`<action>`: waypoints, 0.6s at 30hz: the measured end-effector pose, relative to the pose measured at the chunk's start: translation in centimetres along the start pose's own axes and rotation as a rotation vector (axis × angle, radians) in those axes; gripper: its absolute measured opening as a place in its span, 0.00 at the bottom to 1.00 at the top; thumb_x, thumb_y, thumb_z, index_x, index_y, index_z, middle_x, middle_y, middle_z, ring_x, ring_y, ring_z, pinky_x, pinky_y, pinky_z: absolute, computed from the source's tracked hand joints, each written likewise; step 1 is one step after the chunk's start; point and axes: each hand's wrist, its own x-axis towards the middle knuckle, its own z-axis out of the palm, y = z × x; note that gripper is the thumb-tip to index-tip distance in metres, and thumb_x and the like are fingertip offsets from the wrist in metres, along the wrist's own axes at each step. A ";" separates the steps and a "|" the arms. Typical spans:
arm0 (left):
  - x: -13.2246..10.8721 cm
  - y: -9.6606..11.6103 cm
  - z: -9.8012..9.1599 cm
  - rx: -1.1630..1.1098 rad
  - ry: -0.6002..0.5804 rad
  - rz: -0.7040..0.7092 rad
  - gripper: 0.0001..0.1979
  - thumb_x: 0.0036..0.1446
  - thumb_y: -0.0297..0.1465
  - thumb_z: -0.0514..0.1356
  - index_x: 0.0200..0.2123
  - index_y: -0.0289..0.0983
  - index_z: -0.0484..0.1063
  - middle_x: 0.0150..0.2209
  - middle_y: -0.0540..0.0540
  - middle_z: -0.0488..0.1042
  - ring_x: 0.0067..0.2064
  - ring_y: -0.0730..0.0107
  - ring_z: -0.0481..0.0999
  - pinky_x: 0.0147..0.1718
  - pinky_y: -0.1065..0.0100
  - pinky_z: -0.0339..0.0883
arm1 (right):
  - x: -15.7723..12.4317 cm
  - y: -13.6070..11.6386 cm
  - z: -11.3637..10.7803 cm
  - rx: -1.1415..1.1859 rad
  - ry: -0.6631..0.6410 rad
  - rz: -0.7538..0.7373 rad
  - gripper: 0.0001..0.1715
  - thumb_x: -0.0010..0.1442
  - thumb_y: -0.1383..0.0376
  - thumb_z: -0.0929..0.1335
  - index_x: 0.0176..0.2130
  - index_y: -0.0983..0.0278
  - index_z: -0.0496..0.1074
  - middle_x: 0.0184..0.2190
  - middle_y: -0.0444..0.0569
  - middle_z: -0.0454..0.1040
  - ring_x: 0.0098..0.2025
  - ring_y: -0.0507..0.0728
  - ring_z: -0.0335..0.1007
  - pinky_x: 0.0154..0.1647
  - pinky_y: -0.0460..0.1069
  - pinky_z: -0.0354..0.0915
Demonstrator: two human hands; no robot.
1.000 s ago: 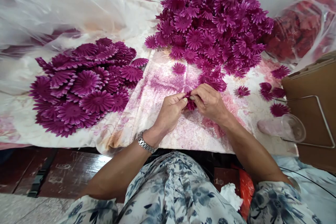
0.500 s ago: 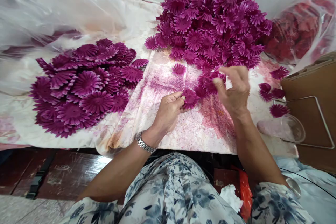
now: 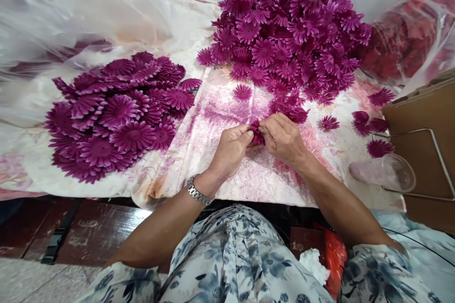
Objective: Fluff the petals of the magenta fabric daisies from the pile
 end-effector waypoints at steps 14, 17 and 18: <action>-0.1 0.8 -0.1 0.027 0.158 0.060 0.06 0.39 0.28 0.65 0.26 0.34 0.76 0.25 0.48 0.77 0.27 0.72 0.75 0.29 0.69 0.71 | 0.1 2.8 -2.2 -0.153 0.217 0.232 0.10 0.60 0.70 0.60 0.27 0.62 0.64 0.22 0.45 0.65 0.26 0.52 0.60 0.27 0.49 0.57; -0.1 0.9 -0.2 0.016 0.135 0.049 0.07 0.40 0.29 0.65 0.26 0.34 0.76 0.26 0.48 0.77 0.28 0.73 0.75 0.29 0.69 0.71 | -0.1 4.6 -3.4 -0.255 0.314 0.371 0.10 0.60 0.66 0.62 0.26 0.62 0.65 0.23 0.45 0.65 0.27 0.52 0.60 0.28 0.49 0.57; -0.1 0.9 -0.2 0.014 0.128 0.041 0.07 0.41 0.30 0.66 0.27 0.34 0.76 0.27 0.48 0.77 0.29 0.72 0.75 0.30 0.69 0.72 | -0.1 4.9 -3.7 -0.237 0.332 0.413 0.10 0.59 0.66 0.62 0.27 0.63 0.65 0.23 0.45 0.65 0.26 0.52 0.60 0.28 0.49 0.57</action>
